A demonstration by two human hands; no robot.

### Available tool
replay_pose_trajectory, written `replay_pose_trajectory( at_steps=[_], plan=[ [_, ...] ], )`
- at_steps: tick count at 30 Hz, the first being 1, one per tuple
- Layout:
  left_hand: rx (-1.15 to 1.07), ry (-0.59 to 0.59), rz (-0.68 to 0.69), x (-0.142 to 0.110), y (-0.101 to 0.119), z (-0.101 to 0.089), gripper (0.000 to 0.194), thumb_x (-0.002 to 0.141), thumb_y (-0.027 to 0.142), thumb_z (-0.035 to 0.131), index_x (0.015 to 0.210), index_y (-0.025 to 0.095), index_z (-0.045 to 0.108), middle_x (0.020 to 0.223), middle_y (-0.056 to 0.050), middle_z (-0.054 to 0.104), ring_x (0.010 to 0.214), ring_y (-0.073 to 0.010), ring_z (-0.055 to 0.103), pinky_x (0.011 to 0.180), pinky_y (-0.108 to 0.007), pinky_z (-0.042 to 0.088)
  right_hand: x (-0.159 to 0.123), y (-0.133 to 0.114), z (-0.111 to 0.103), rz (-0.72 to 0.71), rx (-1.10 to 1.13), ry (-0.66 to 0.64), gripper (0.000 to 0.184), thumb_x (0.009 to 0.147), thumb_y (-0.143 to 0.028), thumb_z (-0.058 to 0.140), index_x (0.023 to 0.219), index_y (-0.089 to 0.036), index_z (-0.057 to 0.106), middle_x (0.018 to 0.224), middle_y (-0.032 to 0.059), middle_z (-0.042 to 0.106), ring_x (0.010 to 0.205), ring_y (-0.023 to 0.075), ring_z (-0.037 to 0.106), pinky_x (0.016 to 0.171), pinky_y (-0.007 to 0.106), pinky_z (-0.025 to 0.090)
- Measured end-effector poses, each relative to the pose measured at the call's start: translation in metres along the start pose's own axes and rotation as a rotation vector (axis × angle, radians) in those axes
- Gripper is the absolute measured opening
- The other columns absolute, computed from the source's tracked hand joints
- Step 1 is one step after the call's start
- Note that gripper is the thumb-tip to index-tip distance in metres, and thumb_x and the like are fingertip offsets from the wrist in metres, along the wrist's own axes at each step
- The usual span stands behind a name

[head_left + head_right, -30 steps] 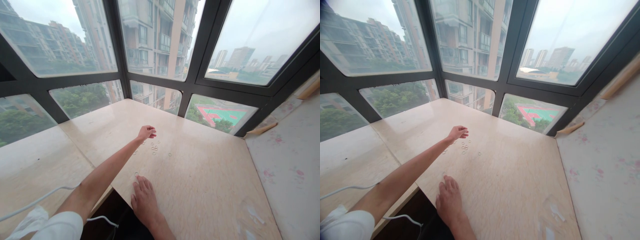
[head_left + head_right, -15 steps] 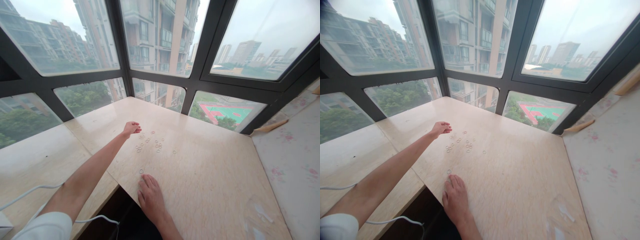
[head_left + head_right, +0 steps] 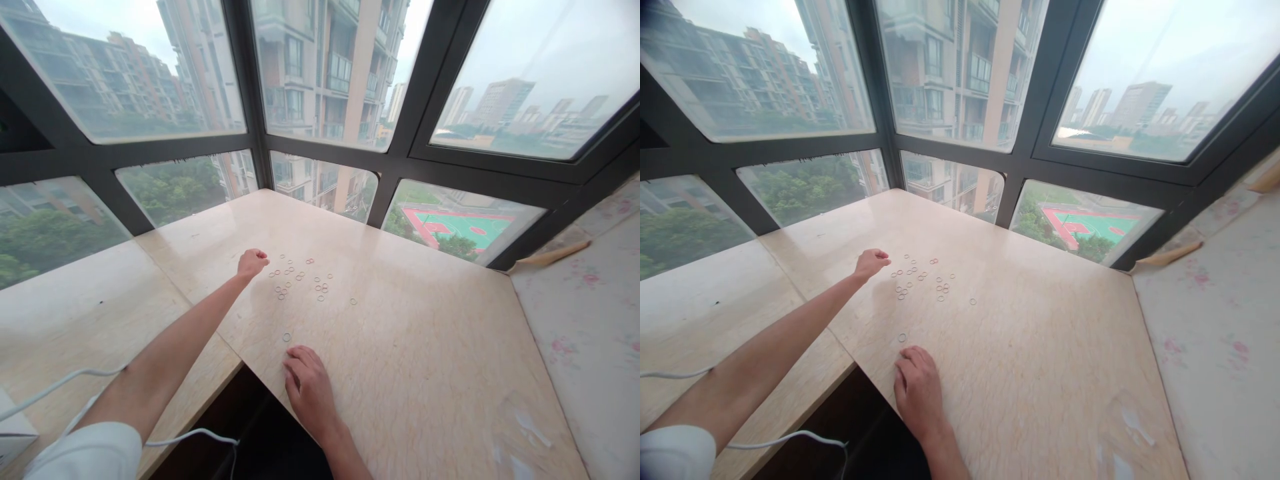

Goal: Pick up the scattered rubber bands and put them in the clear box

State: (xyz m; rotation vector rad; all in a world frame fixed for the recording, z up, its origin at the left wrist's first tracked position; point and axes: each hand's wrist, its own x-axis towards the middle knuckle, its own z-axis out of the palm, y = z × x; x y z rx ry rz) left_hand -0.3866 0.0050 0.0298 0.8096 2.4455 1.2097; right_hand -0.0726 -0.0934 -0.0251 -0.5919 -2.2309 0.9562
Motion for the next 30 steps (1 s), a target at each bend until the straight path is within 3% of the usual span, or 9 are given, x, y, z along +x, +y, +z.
replay_pose_trajectory(
  at_steps=[6,12,15,19,24,27,30],
  plan=[
    [-0.05,-0.213,0.17,-0.023,0.027,0.033,0.021,0.065,0.019,0.072,0.084,0.013,0.067,0.075,-0.004,0.069,0.069,-0.0173,0.067,0.057,-0.024,0.055,0.002,0.002,0.0,0.001,0.06,0.028,0.025,0.084,-0.007,0.051,0.093,-0.02,0.07,0.1,0.0077,0.068,0.102,0.0207,0.057,0.096,0.039,0.044],
    [-0.008,-0.378,0.392,-0.035,0.051,0.061,0.041,0.08,0.04,0.062,0.11,0.013,0.062,0.112,-0.01,0.066,0.091,-0.0192,0.066,0.068,-0.028,0.058,0.001,0.002,0.0,-0.007,0.115,0.049,0.027,0.083,-0.004,0.051,0.094,-0.02,0.07,0.097,0.0065,0.069,0.101,0.0203,0.058,0.095,0.037,0.045],
    [0.152,-0.373,0.447,-0.033,0.037,0.059,0.045,0.08,0.042,0.061,0.114,0.012,0.059,0.119,-0.015,0.063,0.107,-0.026,0.061,0.088,-0.038,0.052,0.0,0.004,-0.001,0.0,0.139,0.056,0.026,0.082,-0.004,0.051,0.093,-0.019,0.07,0.097,0.0067,0.068,0.1,0.0198,0.058,0.093,0.036,0.046],
    [0.334,-0.348,0.506,-0.044,-0.001,0.054,0.052,0.079,0.042,0.062,0.121,0.013,0.054,0.139,-0.019,0.047,0.132,-0.0338,0.039,0.108,-0.048,0.031,-0.001,0.006,0.0,0.011,0.154,0.054,0.027,0.082,-0.003,0.051,0.092,-0.02,0.069,0.097,0.0066,0.068,0.098,0.02,0.058,0.092,0.036,0.046],
    [0.516,-0.347,0.597,-0.079,-0.042,0.055,0.047,0.092,0.039,0.045,0.131,0.012,0.047,0.149,-0.018,0.035,0.141,-0.0289,0.023,0.115,-0.049,0.014,-0.001,0.007,-0.001,0.013,0.167,0.063,0.027,0.083,-0.005,0.049,0.093,-0.02,0.068,0.096,0.0062,0.069,0.096,0.0203,0.059,0.09,0.037,0.047],
    [0.615,-0.325,0.684,-0.1,-0.054,0.05,0.048,0.097,0.039,0.035,0.135,0.012,0.044,0.15,-0.017,0.034,0.141,-0.0263,0.024,0.115,-0.049,0.014,-0.001,0.008,-0.001,0.013,0.18,0.074,0.026,0.084,-0.006,0.049,0.093,-0.021,0.068,0.095,0.0062,0.069,0.095,0.0202,0.059,0.089,0.037,0.048],
    [0.557,-0.383,0.807,-0.119,-0.059,0.041,0.046,0.097,0.038,0.035,0.134,0.014,0.046,0.147,-0.013,0.04,0.14,-0.0224,0.028,0.116,-0.043,0.018,-0.001,0.008,-0.002,0.003,0.186,0.08,0.025,0.084,-0.008,0.049,0.094,-0.021,0.068,0.095,0.0066,0.069,0.095,0.0204,0.06,0.088,0.038,0.048]
  ],
)
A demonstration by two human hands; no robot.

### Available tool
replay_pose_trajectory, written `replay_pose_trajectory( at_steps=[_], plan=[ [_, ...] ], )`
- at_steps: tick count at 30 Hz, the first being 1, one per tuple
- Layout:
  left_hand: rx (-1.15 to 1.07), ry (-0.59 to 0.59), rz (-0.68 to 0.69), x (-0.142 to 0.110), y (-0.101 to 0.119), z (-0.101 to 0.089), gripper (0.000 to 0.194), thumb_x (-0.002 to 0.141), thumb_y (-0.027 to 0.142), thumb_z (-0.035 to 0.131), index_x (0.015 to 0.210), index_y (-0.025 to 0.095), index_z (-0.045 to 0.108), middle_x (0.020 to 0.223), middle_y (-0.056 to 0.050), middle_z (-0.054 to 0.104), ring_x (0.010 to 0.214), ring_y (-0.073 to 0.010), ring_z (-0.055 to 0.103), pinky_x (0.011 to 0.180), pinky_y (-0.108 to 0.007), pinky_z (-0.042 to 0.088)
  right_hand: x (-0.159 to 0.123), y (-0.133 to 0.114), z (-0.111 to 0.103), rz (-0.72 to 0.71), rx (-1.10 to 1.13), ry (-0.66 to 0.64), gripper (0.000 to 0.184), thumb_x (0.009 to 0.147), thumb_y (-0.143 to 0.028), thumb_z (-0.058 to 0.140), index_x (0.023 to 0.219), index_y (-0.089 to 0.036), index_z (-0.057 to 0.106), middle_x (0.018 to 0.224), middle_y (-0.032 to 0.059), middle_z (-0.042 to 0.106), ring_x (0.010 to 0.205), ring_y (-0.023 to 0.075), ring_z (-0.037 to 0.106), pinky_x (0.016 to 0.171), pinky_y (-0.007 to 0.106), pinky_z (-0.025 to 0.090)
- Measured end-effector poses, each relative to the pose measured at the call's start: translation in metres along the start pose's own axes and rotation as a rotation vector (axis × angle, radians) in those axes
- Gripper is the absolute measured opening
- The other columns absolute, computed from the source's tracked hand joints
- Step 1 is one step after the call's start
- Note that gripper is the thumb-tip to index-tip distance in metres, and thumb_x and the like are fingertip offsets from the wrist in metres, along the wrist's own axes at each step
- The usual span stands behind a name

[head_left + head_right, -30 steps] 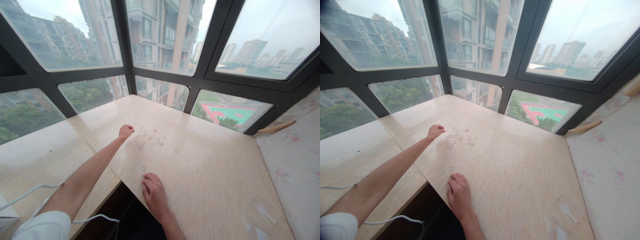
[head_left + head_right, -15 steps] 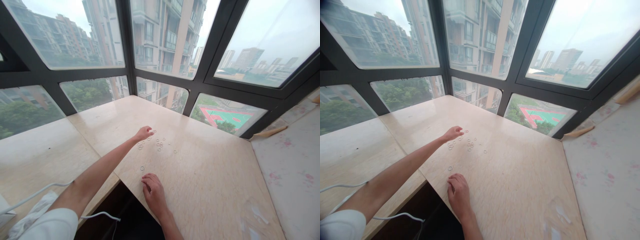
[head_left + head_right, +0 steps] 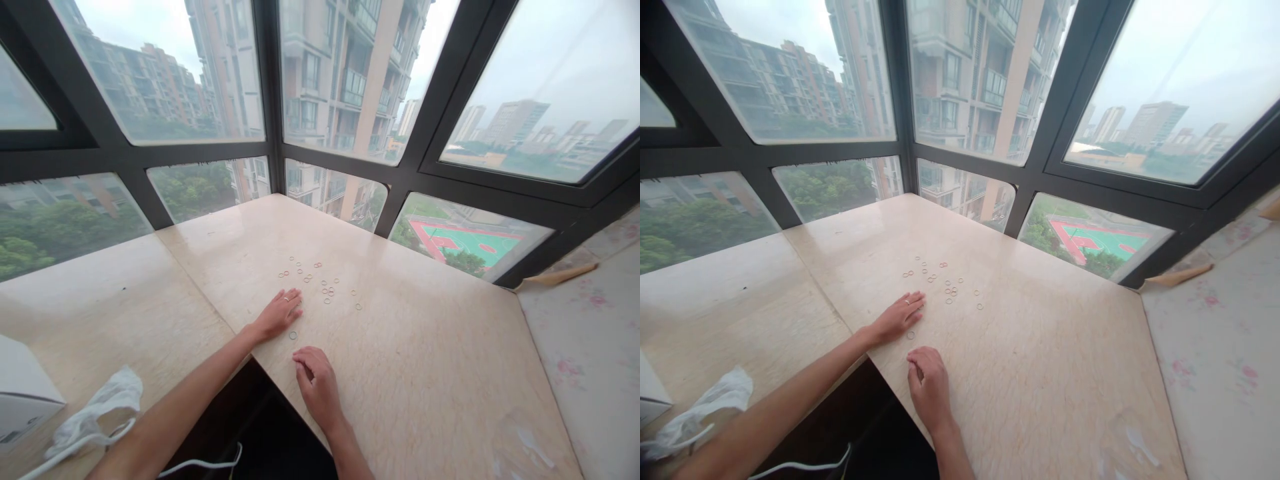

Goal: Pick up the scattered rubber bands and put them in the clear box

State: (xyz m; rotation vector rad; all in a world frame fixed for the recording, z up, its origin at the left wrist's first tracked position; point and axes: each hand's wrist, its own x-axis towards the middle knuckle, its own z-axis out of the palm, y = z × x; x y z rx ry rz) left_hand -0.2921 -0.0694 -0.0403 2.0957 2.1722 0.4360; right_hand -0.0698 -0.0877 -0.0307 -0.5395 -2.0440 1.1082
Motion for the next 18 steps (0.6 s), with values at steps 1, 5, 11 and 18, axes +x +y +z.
replay_pose_trajectory(
  at_steps=[1,5,11,18],
  plan=[
    [-0.027,-0.009,0.057,-0.005,0.004,-0.001,0.044,0.097,0.037,0.036,0.134,0.015,0.047,0.146,-0.012,0.041,0.139,-0.021,0.03,0.116,-0.041,0.02,0.0,0.0,0.0,-0.002,0.001,-0.001,0.025,0.084,-0.009,0.049,0.094,-0.021,0.068,0.095,0.0068,0.069,0.095,0.0205,0.06,0.088,0.038,0.048],
    [-0.135,-0.058,0.239,-0.011,0.027,0.002,0.041,0.096,0.03,0.037,0.134,0.018,0.049,0.147,-0.007,0.042,0.14,-0.017,0.028,0.114,-0.033,0.027,-0.001,0.002,0.001,-0.001,0.003,-0.007,0.024,0.086,-0.012,0.049,0.094,-0.022,0.069,0.095,0.0069,0.069,0.095,0.021,0.06,0.088,0.038,0.048],
    [-0.171,-0.044,0.26,0.015,0.028,0.007,0.041,0.094,0.029,0.041,0.132,0.019,0.05,0.148,-0.007,0.04,0.14,-0.019,0.028,0.115,-0.034,0.027,-0.002,0.002,0.0,0.002,0.008,-0.005,0.024,0.085,-0.012,0.05,0.094,-0.022,0.07,0.095,0.0066,0.069,0.095,0.0211,0.061,0.088,0.038,0.049],
    [-0.046,0.103,-0.103,0.009,-0.06,-0.009,0.041,0.093,0.028,0.038,0.129,0.012,0.049,0.145,-0.015,0.042,0.138,-0.0265,0.031,0.114,-0.045,0.028,-0.003,0.001,-0.001,0.043,0.013,0.031,0.021,0.086,-0.015,0.051,0.092,-0.022,0.071,0.094,0.0068,0.07,0.094,0.0205,0.062,0.086,0.037,0.05]
  ],
)
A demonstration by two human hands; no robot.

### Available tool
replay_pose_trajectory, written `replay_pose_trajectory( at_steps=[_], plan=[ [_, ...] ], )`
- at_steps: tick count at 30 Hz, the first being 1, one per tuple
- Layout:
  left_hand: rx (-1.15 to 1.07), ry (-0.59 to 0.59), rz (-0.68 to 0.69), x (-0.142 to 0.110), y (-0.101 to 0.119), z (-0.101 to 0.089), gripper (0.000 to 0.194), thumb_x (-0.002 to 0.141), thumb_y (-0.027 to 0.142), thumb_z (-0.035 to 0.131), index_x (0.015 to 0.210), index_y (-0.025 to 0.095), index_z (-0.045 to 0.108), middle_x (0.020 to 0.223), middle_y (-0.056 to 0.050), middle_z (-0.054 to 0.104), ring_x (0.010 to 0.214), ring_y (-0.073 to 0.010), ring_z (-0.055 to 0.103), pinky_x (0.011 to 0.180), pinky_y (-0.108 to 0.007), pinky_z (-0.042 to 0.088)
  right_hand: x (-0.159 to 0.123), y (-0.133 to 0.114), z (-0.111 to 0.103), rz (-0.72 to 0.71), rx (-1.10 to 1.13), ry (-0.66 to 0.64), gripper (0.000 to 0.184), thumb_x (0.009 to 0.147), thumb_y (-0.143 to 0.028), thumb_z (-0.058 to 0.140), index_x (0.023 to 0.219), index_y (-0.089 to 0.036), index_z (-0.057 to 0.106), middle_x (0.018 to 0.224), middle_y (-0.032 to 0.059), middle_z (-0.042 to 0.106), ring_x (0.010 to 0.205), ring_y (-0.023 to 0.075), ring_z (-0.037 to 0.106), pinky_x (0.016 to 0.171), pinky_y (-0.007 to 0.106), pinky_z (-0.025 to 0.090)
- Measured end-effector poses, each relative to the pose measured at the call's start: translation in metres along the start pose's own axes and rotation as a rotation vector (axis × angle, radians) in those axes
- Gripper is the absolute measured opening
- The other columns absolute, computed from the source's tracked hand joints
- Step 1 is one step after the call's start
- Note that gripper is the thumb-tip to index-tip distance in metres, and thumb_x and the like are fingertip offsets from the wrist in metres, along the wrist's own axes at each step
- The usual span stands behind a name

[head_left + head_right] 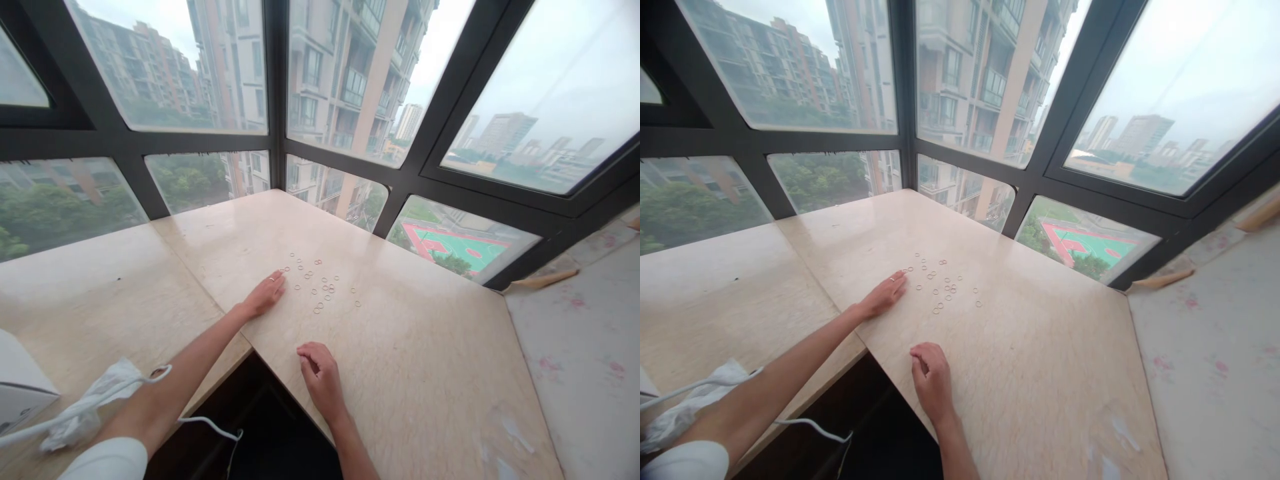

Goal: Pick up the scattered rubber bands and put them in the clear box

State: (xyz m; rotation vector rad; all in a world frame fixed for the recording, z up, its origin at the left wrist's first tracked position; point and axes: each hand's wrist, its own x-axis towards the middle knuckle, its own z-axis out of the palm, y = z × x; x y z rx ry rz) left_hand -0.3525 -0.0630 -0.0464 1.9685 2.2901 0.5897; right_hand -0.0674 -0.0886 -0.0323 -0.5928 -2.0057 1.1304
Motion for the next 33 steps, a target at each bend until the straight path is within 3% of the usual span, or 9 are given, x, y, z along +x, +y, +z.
replay_pose_trajectory(
  at_steps=[3,9,15,18,21,26,30,33],
  plan=[
    [0.045,0.05,-0.088,-0.008,-0.018,-0.002,0.04,0.093,0.03,0.037,0.127,0.013,0.05,0.143,-0.014,0.044,0.137,-0.0267,0.033,0.113,-0.045,0.028,0.0,0.0,0.001,0.014,-0.006,0.001,0.02,0.086,-0.017,0.052,0.092,-0.022,0.071,0.094,0.0072,0.07,0.094,0.021,0.062,0.087,0.038,0.05],
    [0.096,0.209,-0.167,-0.01,-0.006,0.002,0.037,0.092,0.028,0.038,0.121,0.013,0.054,0.136,-0.016,0.05,0.133,-0.0279,0.039,0.11,-0.043,0.033,0.012,0.009,0.001,0.15,0.006,0.053,0.021,0.085,-0.02,0.053,0.096,-0.021,0.07,0.099,0.0078,0.071,0.093,0.0215,0.065,0.083,0.036,0.053],
    [0.109,0.143,-0.036,-0.009,-0.006,-0.002,0.038,0.092,0.036,0.042,0.12,0.016,0.056,0.138,-0.016,0.049,0.133,-0.0284,0.039,0.109,-0.045,0.033,0.09,0.05,-0.004,0.281,-0.045,0.193,0.027,0.079,-0.02,0.052,0.101,-0.016,0.067,0.103,0.0085,0.071,0.096,0.0211,0.066,0.079,0.032,0.055],
    [0.133,0.091,0.0,-0.01,-0.007,-0.004,0.044,0.092,0.042,0.042,0.123,0.014,0.055,0.141,-0.017,0.046,0.134,-0.0285,0.038,0.111,-0.046,0.03,0.134,0.075,-0.02,0.37,-0.101,0.257,0.025,0.078,-0.018,0.058,0.101,-0.015,0.067,0.104,0.0099,0.071,0.095,0.0224,0.067,0.081,0.033,0.053],
    [0.137,0.036,0.053,-0.011,-0.008,-0.005,0.052,0.092,0.046,0.042,0.129,0.011,0.05,0.144,-0.018,0.043,0.137,-0.0277,0.033,0.113,-0.046,0.026,0.159,0.096,-0.044,0.442,-0.171,0.33,0.021,0.085,-0.023,0.063,0.104,-0.014,0.065,0.106,0.0084,0.068,0.097,0.0222,0.065,0.086,0.04,0.051],
    [0.098,-0.01,0.162,-0.012,-0.008,-0.006,0.057,0.093,0.051,0.039,0.133,0.012,0.048,0.147,-0.016,0.039,0.14,-0.0258,0.028,0.115,-0.044,0.023,0.16,0.112,-0.066,0.425,-0.251,0.378,0.023,0.092,-0.03,0.06,0.109,-0.015,0.061,0.111,0.0069,0.064,0.098,0.0203,0.063,0.087,0.042,0.051],
    [0.077,-0.025,0.202,-0.014,0.002,-0.007,0.056,0.093,0.051,0.039,0.133,0.012,0.049,0.145,-0.016,0.042,0.139,-0.0262,0.03,0.115,-0.044,0.023,0.152,0.107,-0.049,0.319,-0.296,0.316,0.023,0.084,-0.014,0.053,0.104,-0.015,0.066,0.104,0.0086,0.069,0.098,0.0208,0.064,0.088,0.037,0.05],
    [0.042,-0.032,0.277,-0.019,0.023,-0.003,0.054,0.094,0.05,0.039,0.134,0.015,0.048,0.146,-0.014,0.041,0.139,-0.0256,0.03,0.115,-0.044,0.023,0.146,0.095,-0.029,0.213,-0.34,0.244,0.033,0.075,-0.006,0.05,0.099,-0.017,0.069,0.104,0.0098,0.069,0.104,0.0237,0.061,0.096,0.04,0.044]
  ],
)
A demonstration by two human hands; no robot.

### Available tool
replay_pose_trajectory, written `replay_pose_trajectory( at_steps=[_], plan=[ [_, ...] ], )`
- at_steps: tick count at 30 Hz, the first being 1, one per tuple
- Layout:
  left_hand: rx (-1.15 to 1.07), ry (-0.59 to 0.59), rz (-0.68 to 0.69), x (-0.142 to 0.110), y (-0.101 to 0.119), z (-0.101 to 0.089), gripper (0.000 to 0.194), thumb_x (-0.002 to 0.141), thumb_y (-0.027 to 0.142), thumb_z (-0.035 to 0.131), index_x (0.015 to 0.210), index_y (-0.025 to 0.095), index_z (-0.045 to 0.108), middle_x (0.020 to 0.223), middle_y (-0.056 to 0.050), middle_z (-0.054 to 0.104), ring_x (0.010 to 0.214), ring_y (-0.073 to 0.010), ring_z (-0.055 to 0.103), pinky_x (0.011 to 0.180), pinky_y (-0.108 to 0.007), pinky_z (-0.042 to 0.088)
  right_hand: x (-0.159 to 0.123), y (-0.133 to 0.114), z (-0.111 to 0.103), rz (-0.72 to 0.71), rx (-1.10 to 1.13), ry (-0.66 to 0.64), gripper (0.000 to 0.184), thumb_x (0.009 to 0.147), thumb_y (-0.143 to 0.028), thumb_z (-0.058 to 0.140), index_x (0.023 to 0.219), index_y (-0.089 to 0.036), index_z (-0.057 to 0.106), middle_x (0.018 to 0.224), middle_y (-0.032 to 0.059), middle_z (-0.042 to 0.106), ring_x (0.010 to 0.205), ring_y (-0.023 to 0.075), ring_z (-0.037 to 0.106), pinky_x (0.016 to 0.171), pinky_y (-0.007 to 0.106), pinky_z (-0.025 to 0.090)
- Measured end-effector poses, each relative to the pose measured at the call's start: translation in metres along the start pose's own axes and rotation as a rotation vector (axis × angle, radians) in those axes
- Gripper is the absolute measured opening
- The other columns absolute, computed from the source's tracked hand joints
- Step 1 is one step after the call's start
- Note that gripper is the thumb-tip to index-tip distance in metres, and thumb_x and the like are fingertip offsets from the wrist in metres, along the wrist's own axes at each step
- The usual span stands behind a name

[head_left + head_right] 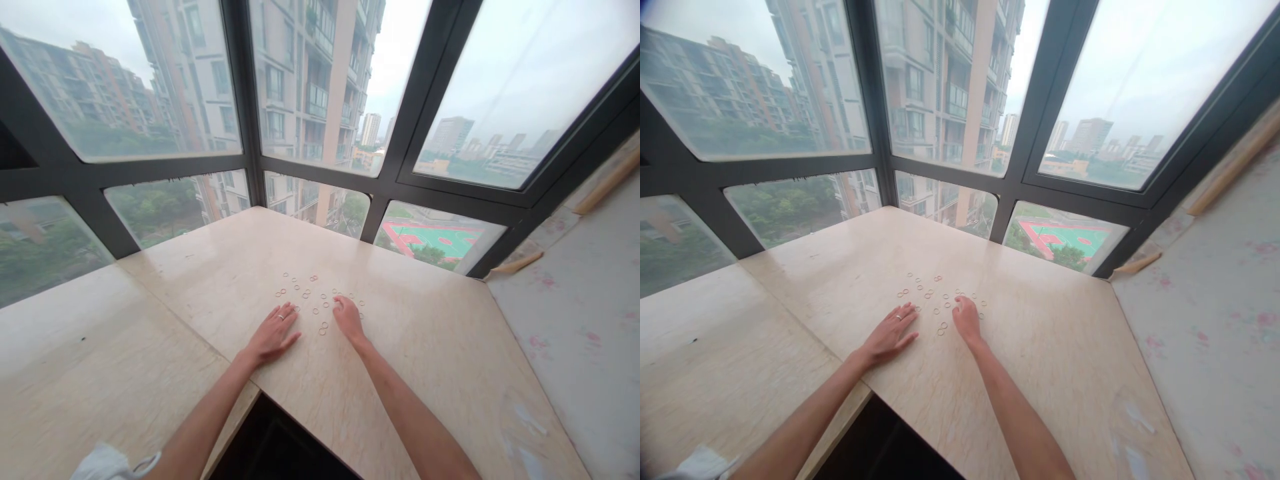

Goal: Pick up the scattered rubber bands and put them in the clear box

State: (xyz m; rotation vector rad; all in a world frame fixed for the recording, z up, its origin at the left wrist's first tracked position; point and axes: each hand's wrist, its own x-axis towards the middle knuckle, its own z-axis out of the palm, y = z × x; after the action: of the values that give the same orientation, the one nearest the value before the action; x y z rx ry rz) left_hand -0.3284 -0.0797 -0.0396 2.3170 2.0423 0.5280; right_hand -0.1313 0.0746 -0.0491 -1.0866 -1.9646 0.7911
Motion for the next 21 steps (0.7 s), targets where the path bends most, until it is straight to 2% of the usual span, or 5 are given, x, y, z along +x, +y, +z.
replay_pose_trajectory(
  at_steps=[4,7,13,17,21],
  plan=[
    [-0.056,0.027,0.11,0.005,0.036,0.009,0.054,0.093,0.049,0.041,0.138,0.018,0.042,0.147,-0.013,0.039,0.14,-0.0259,0.029,0.114,-0.045,0.025,-0.021,-0.023,0.009,-0.184,-0.011,-0.122,0.03,0.072,-0.005,0.053,0.09,-0.02,0.071,0.099,0.0063,0.072,0.1,0.0224,0.062,0.096,0.038,0.044],
    [-0.08,0.084,0.087,0.008,0.051,0.015,0.05,0.094,0.044,0.04,0.137,0.017,0.041,0.144,-0.014,0.044,0.137,-0.0267,0.033,0.111,-0.046,0.03,-0.031,-0.031,0.006,-0.271,-0.008,-0.182,0.027,0.076,-0.007,0.051,0.091,-0.02,0.071,0.1,0.0051,0.072,0.098,0.0192,0.063,0.093,0.034,0.046],
    [-0.062,0.19,-0.059,0.011,0.051,0.017,0.039,0.096,0.037,0.037,0.125,0.017,0.054,0.128,-0.015,0.057,0.124,-0.0275,0.048,0.104,-0.045,0.039,-0.028,-0.029,-0.011,-0.286,-0.057,-0.136,0.029,0.08,-0.005,0.046,0.092,-0.017,0.069,0.095,0.0078,0.07,0.095,0.0205,0.062,0.09,0.037,0.047],
    [-0.109,0.088,0.084,0.011,0.052,0.008,0.038,0.094,0.036,0.041,0.127,0.022,0.055,0.129,-0.01,0.058,0.125,-0.0259,0.048,0.105,-0.045,0.037,-0.035,-0.027,-0.02,-0.349,-0.065,-0.181,0.027,0.079,-0.005,0.051,0.094,-0.018,0.069,0.096,0.0072,0.07,0.096,0.0203,0.061,0.089,0.036,0.047],
    [-0.167,0.047,0.186,0.007,0.052,0.001,0.05,0.092,0.034,0.044,0.141,0.024,0.041,0.134,-0.008,0.056,0.133,-0.0246,0.04,0.107,-0.044,0.035,-0.054,-0.028,-0.027,-0.401,-0.064,-0.218,0.028,0.082,-0.006,0.051,0.1,-0.018,0.068,0.1,0.0075,0.07,0.096,0.0195,0.062,0.088,0.036,0.048]
  ],
)
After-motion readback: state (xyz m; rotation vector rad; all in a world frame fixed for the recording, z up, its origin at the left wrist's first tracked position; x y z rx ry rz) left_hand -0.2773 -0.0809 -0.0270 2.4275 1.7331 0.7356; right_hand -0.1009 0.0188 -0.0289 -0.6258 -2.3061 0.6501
